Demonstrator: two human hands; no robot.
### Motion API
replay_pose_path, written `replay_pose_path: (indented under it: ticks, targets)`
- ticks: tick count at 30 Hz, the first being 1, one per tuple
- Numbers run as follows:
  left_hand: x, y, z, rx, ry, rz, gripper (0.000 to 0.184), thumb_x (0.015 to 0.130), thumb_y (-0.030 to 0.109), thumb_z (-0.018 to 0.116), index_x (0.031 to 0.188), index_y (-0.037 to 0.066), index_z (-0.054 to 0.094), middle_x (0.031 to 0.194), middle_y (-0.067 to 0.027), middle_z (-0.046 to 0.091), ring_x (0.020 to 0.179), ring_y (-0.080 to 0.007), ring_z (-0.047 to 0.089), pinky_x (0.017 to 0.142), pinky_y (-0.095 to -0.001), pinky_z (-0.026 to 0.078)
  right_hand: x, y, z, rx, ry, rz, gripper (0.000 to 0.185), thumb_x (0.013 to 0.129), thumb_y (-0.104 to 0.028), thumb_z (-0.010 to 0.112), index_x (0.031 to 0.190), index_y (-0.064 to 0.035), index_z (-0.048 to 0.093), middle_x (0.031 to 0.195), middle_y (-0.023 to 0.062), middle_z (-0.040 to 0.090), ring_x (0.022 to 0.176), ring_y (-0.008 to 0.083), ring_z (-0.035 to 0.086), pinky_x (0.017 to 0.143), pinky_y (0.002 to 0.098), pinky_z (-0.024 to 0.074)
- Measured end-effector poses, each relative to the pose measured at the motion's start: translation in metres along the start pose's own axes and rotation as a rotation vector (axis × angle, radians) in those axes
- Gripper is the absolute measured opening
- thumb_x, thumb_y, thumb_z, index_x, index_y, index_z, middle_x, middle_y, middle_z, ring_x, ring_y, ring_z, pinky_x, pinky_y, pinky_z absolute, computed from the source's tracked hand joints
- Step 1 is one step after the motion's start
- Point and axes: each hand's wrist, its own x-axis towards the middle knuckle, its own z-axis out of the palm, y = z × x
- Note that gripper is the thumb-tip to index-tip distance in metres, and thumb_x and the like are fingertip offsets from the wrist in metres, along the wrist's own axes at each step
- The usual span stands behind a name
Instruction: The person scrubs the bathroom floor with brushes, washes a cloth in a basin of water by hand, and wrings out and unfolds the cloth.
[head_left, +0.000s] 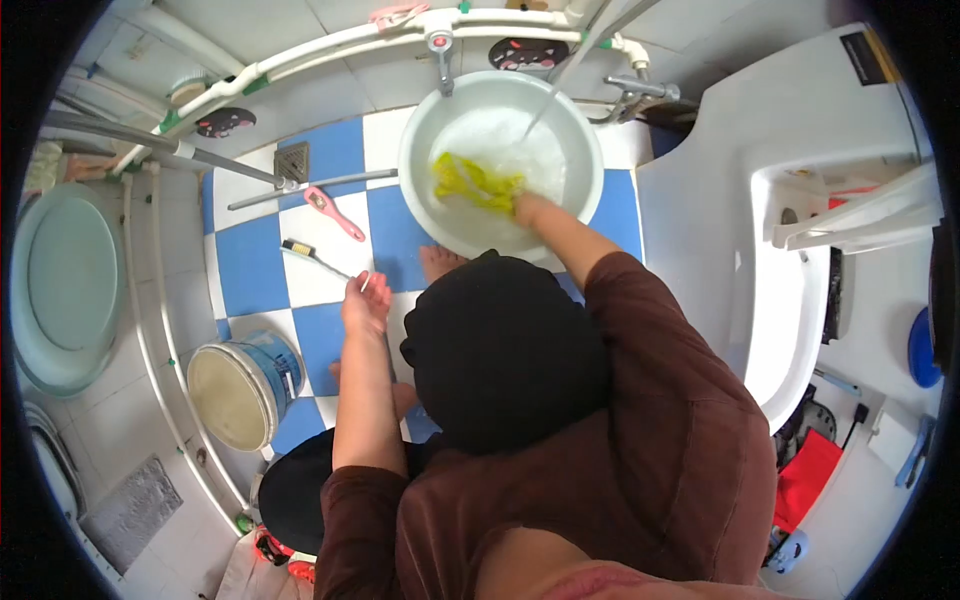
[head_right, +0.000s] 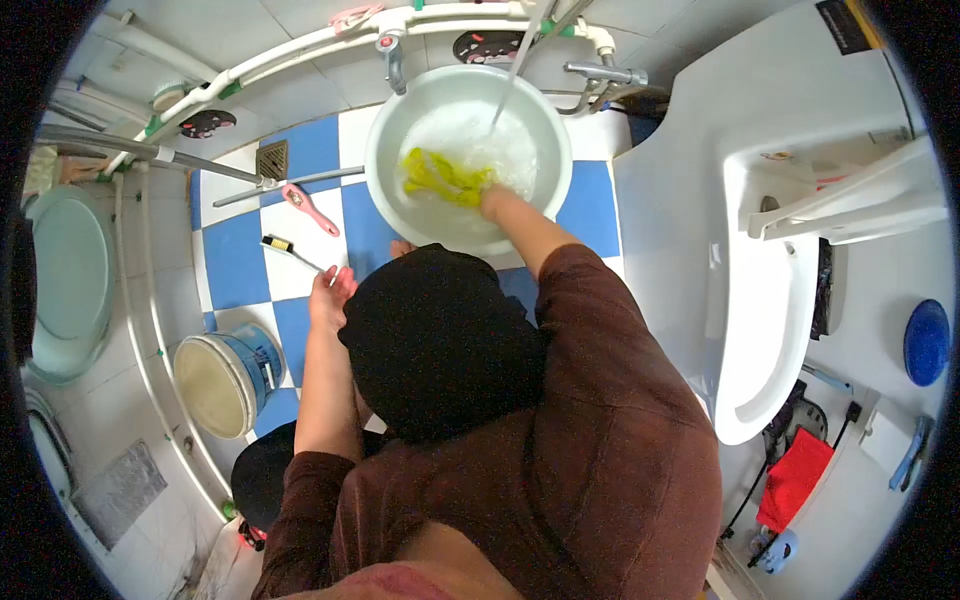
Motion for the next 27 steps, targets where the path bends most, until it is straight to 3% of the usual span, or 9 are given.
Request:
replay_pose_path:
  ticks: [3, 10, 12, 16, 18, 20, 22, 24, 27]
  targets:
    - [0.006, -0.009, 0.005, -0.019, -0.010, -0.017, 0.029, 0.091, 0.032, 0.039, 0.104, 0.007, 0.050, 0.098, -0.0084, 0.055, 0.093, -0.0211, 0.056, 0.077, -0.0342, 0.044, -0.086, -0.019, -0.080, 0.093, 0.015, -0.192, 0.036, 0.080, -0.027, 0.053, 0.112, -0.0105, 0.058, 0.110, 0.0156, 0.058, 0.099, 0.0315, 0.056, 0.087, 0.0387, 0.0429]
    - [-0.002, -0.009, 0.029, 0.005, -0.038, -0.005, 0.028, 0.090, 0.031, 0.042, 0.104, 0.008, 0.049, 0.098, -0.0070, 0.055, 0.090, -0.0210, 0.058, 0.072, -0.0332, 0.046, -0.176, 0.021, -0.185, 0.526, 0.471, -0.250, 0.035, 0.082, -0.027, 0.054, 0.109, -0.0039, 0.058, 0.105, 0.0155, 0.061, 0.098, 0.0285, 0.057, 0.086, 0.0339, 0.0439]
    - [-0.006, -0.009, 0.035, 0.009, -0.027, 0.003, 0.027, 0.089, 0.031, 0.043, 0.103, 0.009, 0.050, 0.097, -0.0059, 0.055, 0.090, -0.0208, 0.058, 0.072, -0.0334, 0.047, -0.210, 0.021, -0.234, 0.568, 0.590, -0.316, 0.033, 0.087, -0.022, 0.054, 0.113, -0.0023, 0.056, 0.104, 0.0103, 0.062, 0.097, 0.0162, 0.057, 0.085, 0.0284, 0.0439]
    - [0.000, -0.014, 0.032, -0.003, -0.020, 0.002, 0.024, 0.086, 0.031, 0.047, 0.100, 0.012, 0.050, 0.095, -0.0048, 0.056, 0.091, -0.0207, 0.059, 0.072, -0.0335, 0.046, -0.296, -0.011, -0.342, 0.634, 0.766, -0.366, 0.033, 0.088, -0.022, 0.054, 0.113, -0.0011, 0.056, 0.109, 0.0074, 0.059, 0.101, 0.0137, 0.054, 0.089, 0.0266, 0.0408]
    - [-0.002, -0.012, 0.038, -0.013, -0.004, 0.015, 0.023, 0.086, 0.031, 0.048, 0.099, 0.013, 0.050, 0.095, -0.0049, 0.056, 0.090, -0.0209, 0.060, 0.072, -0.0333, 0.046, -0.313, -0.017, -0.386, 0.696, 0.978, -0.546, 0.036, 0.088, -0.020, 0.053, 0.118, 0.0000, 0.052, 0.109, 0.0078, 0.059, 0.100, 0.0135, 0.054, 0.085, 0.0262, 0.0422]
    - [0.008, -0.011, 0.041, -0.056, -0.008, -0.013, 0.022, 0.086, 0.031, 0.048, 0.099, 0.013, 0.050, 0.094, -0.0046, 0.056, 0.090, -0.0209, 0.060, 0.071, -0.0334, 0.047, -0.320, -0.023, -0.429, 0.786, 1.282, -0.721, 0.039, 0.085, -0.021, 0.055, 0.118, -0.0017, 0.051, 0.097, 0.0060, 0.060, 0.083, 0.0125, 0.054, 0.073, 0.0259, 0.0442]
    - [0.009, -0.011, 0.039, -0.068, -0.018, -0.010, 0.022, 0.086, 0.031, 0.048, 0.099, 0.013, 0.050, 0.093, -0.0047, 0.056, 0.089, -0.0210, 0.060, 0.070, -0.0334, 0.047, -0.341, -0.033, -0.465, 0.746, 1.439, -0.579, 0.033, 0.089, -0.015, 0.051, 0.117, 0.0005, 0.049, 0.098, 0.0063, 0.059, 0.090, 0.0128, 0.055, 0.074, 0.0254, 0.0445]
    - [0.000, -0.008, 0.041, -0.047, -0.030, 0.027, 0.022, 0.085, 0.031, 0.048, 0.099, 0.013, 0.050, 0.092, -0.0050, 0.056, 0.088, -0.0212, 0.060, 0.069, -0.0334, 0.047, -0.338, -0.030, -0.488, 0.807, 1.497, -0.667, 0.027, 0.087, -0.021, 0.049, 0.104, -0.0001, 0.050, 0.093, 0.0078, 0.056, 0.072, 0.0129, 0.050, 0.063, 0.0255, 0.0430]
    - [-0.007, -0.004, 0.041, 0.007, -0.050, 0.053, 0.023, 0.087, 0.029, 0.046, 0.099, 0.009, 0.049, 0.090, -0.0084, 0.056, 0.087, -0.0226, 0.060, 0.070, -0.0338, 0.050, -0.349, -0.040, -0.499, 0.973, 1.344, -0.647, 0.025, 0.083, -0.019, 0.052, 0.102, -0.0010, 0.051, 0.093, 0.0057, 0.053, 0.076, 0.0127, 0.048, 0.063, 0.0253, 0.0412]
